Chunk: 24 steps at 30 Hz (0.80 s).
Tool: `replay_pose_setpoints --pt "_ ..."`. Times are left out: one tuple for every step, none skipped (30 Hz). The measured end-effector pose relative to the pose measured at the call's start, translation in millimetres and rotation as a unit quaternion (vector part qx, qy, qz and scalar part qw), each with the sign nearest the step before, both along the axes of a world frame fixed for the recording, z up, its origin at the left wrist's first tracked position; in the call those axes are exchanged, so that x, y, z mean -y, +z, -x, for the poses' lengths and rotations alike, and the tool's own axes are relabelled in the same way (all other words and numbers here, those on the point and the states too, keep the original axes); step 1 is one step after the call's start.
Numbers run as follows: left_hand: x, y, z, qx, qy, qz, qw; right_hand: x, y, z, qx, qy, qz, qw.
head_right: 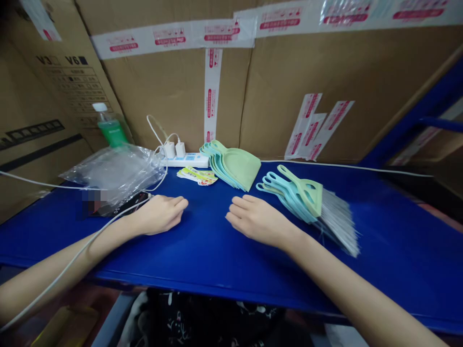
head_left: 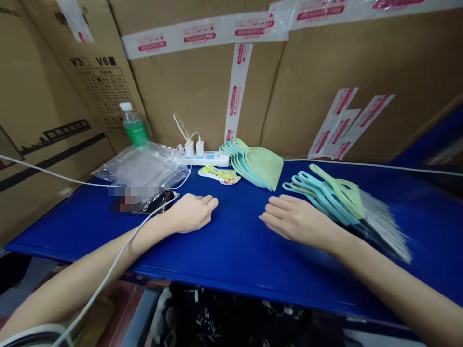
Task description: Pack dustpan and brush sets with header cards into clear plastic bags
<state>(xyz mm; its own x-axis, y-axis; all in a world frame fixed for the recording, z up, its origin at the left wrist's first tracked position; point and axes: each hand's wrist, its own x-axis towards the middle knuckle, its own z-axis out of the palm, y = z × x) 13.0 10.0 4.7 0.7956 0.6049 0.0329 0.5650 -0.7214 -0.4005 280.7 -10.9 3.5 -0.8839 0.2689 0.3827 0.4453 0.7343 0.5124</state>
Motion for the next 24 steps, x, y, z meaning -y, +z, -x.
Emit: replay_pose_setpoints --pt "-2 0.6 2 0.004 0.007 0.003 1.0 -5 1.6 7 0.011 0.001 0.008 1.0" --pt "-3 0.8 4 0.011 0.011 0.006 1.0 -10 3.0 13 0.025 -0.001 0.018 1.0" --pt "-5 0.6 6 0.019 0.012 0.01 1.0 -15 4.1 20 0.042 -0.005 0.032 0.999" --pt "-5 0.0 7 0.027 0.01 0.016 0.999 -19 4.7 25 0.059 -0.015 0.05 0.997" --pt "-6 -0.9 9 0.035 0.007 0.022 0.999 -24 4.6 31 0.073 -0.025 0.069 0.995" --pt "-6 -1.9 10 0.043 0.004 0.03 0.999 -28 3.9 35 0.085 -0.036 0.089 0.992" --pt "-6 -2.9 11 0.051 0.001 0.037 0.998 -31 2.5 37 0.094 -0.049 0.108 0.989" --pt "-5 -4.0 12 0.059 -0.003 0.043 0.997 -33 0.6 39 0.101 -0.061 0.125 0.985" --pt "-5 -5.1 13 0.066 -0.007 0.049 0.997 -34 -1.8 39 0.105 -0.071 0.142 0.982" --pt "-5 -6.2 14 0.073 -0.012 0.054 0.996 -35 -4.4 38 0.106 -0.078 0.158 0.979" --pt "-5 -7.2 14 0.08 -0.017 0.059 0.995 -35 -7.0 36 0.1 -0.087 0.173 0.976" --pt "-4 -8.1 15 0.087 -0.023 0.064 0.994 -34 -9.4 34 0.089 -0.097 0.186 0.974" --pt "-4 -8.9 15 0.093 -0.029 0.069 0.993 -33 -11.4 32 0.074 -0.109 0.199 0.971" --pt "-5 -9.6 15 0.098 -0.037 0.075 0.992 -31 -12.9 31 0.06 -0.123 0.211 0.968" --pt "-5 -10.0 15 0.103 -0.044 0.079 0.991 -29 -13.8 30 0.048 -0.138 0.224 0.963" --pt "-5 -10.1 16 0.106 -0.052 0.083 0.99 -27 -14.2 30 0.041 -0.151 0.238 0.959" --pt "-6 -10.0 16 0.106 -0.059 0.086 0.989 -25 -14.1 31 0.038 -0.163 0.251 0.953" --pt "-6 -9.7 16 0.105 -0.064 0.088 0.988 -23 -13.7 33 0.039 -0.172 0.262 0.949" --pt "-6 -9.2 16 0.103 -0.066 0.09 0.988 -21 -13.0 34 0.04 -0.178 0.27 0.945" --pt "-6 -8.7 16 0.099 -0.067 0.092 0.989 -20 -12.2 36 0.042 -0.185 0.276 0.942" --pt "-7 -8.1 16 0.096 -0.066 0.095 0.989 -19 -11.4 37 0.044 -0.191 0.28 0.94" --pt "-7 -7.5 16 0.093 -0.066 0.098 0.989 -18 -10.7 38 0.046 -0.197 0.282 0.938" --pt "-7 -7.1 16 0.091 -0.064 0.099 0.989 -17 -10.0 39 0.048 -0.202 0.283 0.936" --pt "-6 -6.7 16 0.09 -0.064 0.1 0.989 -17 -9.5 39 0.048 -0.207 0.282 0.936"
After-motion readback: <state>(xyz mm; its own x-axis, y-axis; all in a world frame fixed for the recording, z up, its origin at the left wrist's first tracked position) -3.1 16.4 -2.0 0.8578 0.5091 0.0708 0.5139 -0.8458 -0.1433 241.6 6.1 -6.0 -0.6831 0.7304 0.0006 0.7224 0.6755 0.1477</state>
